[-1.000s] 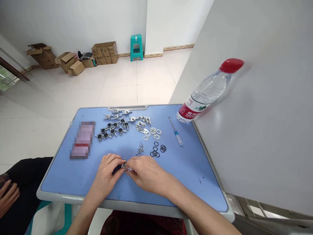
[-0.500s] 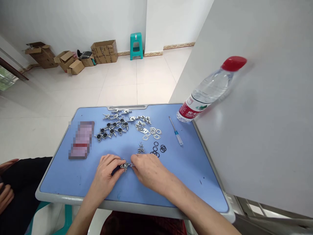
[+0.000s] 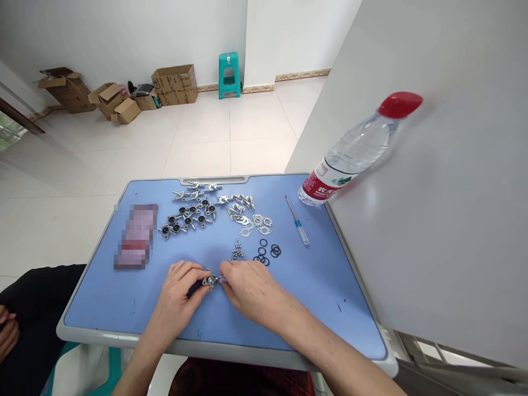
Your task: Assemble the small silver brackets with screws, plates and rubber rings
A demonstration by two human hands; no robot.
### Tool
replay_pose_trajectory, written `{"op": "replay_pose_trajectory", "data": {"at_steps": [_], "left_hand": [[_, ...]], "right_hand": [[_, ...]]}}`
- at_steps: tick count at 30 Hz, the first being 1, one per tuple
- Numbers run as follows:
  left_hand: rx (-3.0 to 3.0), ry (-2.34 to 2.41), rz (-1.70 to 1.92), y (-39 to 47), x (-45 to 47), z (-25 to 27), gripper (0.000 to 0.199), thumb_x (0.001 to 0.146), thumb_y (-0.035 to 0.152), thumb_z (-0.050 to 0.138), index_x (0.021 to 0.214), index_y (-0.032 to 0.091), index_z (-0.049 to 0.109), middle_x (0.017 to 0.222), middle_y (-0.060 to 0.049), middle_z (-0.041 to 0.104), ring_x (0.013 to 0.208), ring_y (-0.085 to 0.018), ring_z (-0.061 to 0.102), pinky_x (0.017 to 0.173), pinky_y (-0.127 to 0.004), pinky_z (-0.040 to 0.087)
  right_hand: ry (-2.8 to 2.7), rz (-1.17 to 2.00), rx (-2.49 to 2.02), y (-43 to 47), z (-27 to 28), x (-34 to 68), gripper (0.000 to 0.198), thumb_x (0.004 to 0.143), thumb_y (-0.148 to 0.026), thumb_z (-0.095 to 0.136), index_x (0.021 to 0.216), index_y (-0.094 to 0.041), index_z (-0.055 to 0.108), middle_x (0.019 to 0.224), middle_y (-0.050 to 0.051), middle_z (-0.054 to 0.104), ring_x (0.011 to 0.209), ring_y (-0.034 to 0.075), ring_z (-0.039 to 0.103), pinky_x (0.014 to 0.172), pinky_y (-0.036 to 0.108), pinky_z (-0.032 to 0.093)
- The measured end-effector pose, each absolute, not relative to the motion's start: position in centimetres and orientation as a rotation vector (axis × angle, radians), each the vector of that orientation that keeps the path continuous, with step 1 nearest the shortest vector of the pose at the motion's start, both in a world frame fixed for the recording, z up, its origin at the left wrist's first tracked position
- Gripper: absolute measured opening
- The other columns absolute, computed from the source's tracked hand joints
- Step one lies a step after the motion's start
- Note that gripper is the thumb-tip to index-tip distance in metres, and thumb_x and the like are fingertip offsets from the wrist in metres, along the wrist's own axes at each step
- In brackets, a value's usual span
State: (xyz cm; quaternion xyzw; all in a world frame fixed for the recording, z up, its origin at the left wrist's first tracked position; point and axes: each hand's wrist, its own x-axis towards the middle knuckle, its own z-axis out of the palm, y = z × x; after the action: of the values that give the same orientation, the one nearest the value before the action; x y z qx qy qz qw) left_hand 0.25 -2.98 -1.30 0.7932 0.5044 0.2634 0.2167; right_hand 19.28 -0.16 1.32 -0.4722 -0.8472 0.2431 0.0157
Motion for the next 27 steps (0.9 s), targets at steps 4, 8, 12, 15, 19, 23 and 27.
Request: {"op": "replay_pose_trajectory", "data": {"at_steps": [4, 8, 12, 15, 19, 23, 27], "left_hand": [[2.186, 1.409, 0.73, -3.0, 0.3, -1.4, 0.01, 0.094, 0.017, 0.053, 0.096, 0.022, 0.062, 0.094, -0.004, 0.066, 0.089, -0.021, 0.058, 0.079, -0.038, 0.044], [2.192, 1.408, 0.738, -3.0, 0.3, -1.4, 0.009, 0.092, 0.016, 0.055, 0.096, 0.021, 0.061, 0.095, -0.005, 0.066, 0.09, -0.021, 0.058, 0.08, -0.038, 0.044], [2.201, 1.403, 0.734, -3.0, 0.3, -1.3, 0.01, 0.09, 0.013, 0.057, 0.095, 0.02, 0.061, 0.094, -0.004, 0.066, 0.089, -0.021, 0.059, 0.078, -0.037, 0.044], [2.195, 1.413, 0.742, -3.0, 0.3, -1.3, 0.01, 0.091, 0.014, 0.056, 0.094, 0.021, 0.062, 0.093, -0.004, 0.066, 0.088, -0.02, 0.059, 0.078, -0.037, 0.045], [2.192, 1.414, 0.742, -3.0, 0.3, -1.3, 0.01, 0.091, 0.016, 0.054, 0.094, 0.021, 0.062, 0.093, -0.004, 0.067, 0.088, -0.021, 0.06, 0.078, -0.037, 0.045], [2.201, 1.404, 0.739, -2.9, 0.2, -1.4, 0.01, 0.091, 0.016, 0.055, 0.095, 0.021, 0.063, 0.093, -0.004, 0.067, 0.089, -0.021, 0.06, 0.078, -0.037, 0.045], [2.209, 1.391, 0.753, -2.9, 0.2, -1.5, 0.009, 0.093, 0.016, 0.054, 0.095, 0.02, 0.062, 0.094, -0.004, 0.067, 0.089, -0.021, 0.058, 0.079, -0.038, 0.044]], "right_hand": [[-2.629, 0.765, -1.472, -0.2, 1.3, 19.2, 0.014, 0.087, -0.008, 0.052, 0.076, -0.018, 0.053, 0.071, 0.001, 0.063, 0.06, 0.013, 0.053, 0.055, 0.028, 0.018], [-2.624, 0.775, -1.468, -0.2, 1.1, 19.2, 0.014, 0.086, -0.008, 0.054, 0.076, -0.018, 0.053, 0.07, 0.0, 0.062, 0.059, 0.012, 0.052, 0.055, 0.028, 0.017], [-2.621, 0.788, -1.474, -0.1, 1.0, 19.2, 0.014, 0.086, -0.008, 0.053, 0.075, -0.018, 0.053, 0.07, 0.0, 0.061, 0.059, 0.012, 0.052, 0.054, 0.028, 0.017], [-2.612, 0.799, -1.474, -0.1, 1.0, 19.2, 0.015, 0.086, -0.008, 0.053, 0.074, -0.018, 0.052, 0.069, 0.0, 0.06, 0.058, 0.012, 0.051, 0.054, 0.027, 0.018], [-2.601, 0.823, -1.466, -0.2, 1.1, 19.1, 0.015, 0.085, -0.007, 0.053, 0.075, -0.018, 0.053, 0.069, 0.0, 0.06, 0.058, 0.012, 0.051, 0.054, 0.027, 0.019], [-2.555, 0.906, -1.48, 0.4, 1.8, 19.8, 0.016, 0.087, -0.011, 0.055, 0.073, -0.018, 0.055, 0.067, -0.001, 0.06, 0.059, 0.013, 0.051, 0.055, 0.026, 0.023], [-2.406, 0.904, -1.597, 1.6, 3.1, 21.4, 0.011, 0.088, -0.014, 0.055, 0.083, -0.018, 0.062, 0.08, 0.002, 0.065, 0.069, 0.015, 0.056, 0.062, 0.025, 0.032]]}}
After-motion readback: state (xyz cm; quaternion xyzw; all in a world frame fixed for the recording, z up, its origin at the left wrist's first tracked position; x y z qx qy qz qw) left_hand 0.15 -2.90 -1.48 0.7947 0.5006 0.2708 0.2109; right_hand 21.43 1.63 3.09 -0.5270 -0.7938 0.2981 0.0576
